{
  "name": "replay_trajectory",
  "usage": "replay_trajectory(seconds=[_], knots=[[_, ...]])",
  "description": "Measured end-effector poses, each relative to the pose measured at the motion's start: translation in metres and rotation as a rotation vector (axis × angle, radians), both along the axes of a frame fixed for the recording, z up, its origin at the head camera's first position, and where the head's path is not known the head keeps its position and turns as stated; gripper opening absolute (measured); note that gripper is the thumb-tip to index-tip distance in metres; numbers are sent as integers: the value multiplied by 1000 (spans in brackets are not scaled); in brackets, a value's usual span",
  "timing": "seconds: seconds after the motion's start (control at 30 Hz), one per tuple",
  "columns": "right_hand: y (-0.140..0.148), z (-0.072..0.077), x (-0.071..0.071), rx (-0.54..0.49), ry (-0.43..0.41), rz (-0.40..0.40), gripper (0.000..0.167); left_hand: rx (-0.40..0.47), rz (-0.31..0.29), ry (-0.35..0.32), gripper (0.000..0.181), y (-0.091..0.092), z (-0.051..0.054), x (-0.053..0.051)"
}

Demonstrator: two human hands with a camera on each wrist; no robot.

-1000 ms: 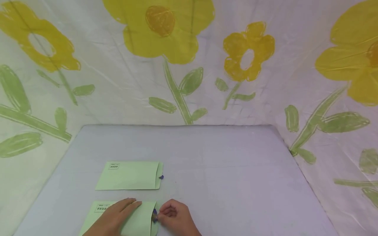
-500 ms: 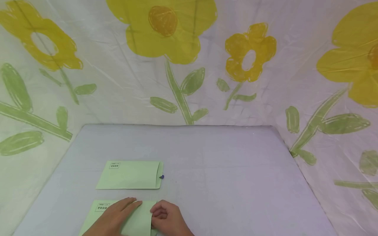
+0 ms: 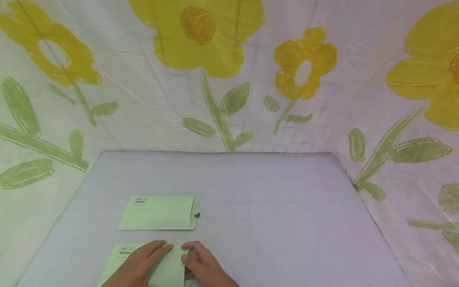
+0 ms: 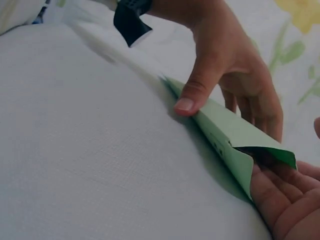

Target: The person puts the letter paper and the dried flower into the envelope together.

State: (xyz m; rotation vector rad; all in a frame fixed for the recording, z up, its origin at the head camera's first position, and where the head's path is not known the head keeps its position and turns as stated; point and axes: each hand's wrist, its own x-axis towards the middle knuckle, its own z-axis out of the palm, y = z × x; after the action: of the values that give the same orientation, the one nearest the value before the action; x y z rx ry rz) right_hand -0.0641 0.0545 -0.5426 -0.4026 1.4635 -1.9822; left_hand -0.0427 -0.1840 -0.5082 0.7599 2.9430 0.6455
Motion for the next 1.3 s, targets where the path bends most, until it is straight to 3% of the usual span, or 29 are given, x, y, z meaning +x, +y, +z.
replay_trajectory(seconds=[0.2,0.3,0.4,0.5,0.57,0.67,0.83,1.0,1.17,1.3], knots=[[0,0,-4,14,-5,49,34,7,14,-40,107,0,1,1],[6,-1,-11,41,57,-4,29,19,0,-79,107,-1,0,-1],[12,2,-27,196,226,-163,18,31,-14,-111,107,-4,-1,-2],[19,7,-55,473,462,-328,12,47,-29,-118,104,-6,-1,-4],[22,10,-74,624,617,-367,17,52,-35,-96,101,-6,-1,-5],[23,11,-95,747,774,-319,25,46,-54,-81,99,-4,-1,-6],[16,10,-112,847,810,-223,28,30,-69,-129,95,-1,0,-8],[9,9,-115,902,871,-258,22,31,-71,-144,93,0,1,-8],[7,4,-115,911,921,-282,12,49,-93,-54,95,-2,-2,-7],[16,1,-115,809,820,-278,8,87,-79,2,93,-2,-5,-4]])
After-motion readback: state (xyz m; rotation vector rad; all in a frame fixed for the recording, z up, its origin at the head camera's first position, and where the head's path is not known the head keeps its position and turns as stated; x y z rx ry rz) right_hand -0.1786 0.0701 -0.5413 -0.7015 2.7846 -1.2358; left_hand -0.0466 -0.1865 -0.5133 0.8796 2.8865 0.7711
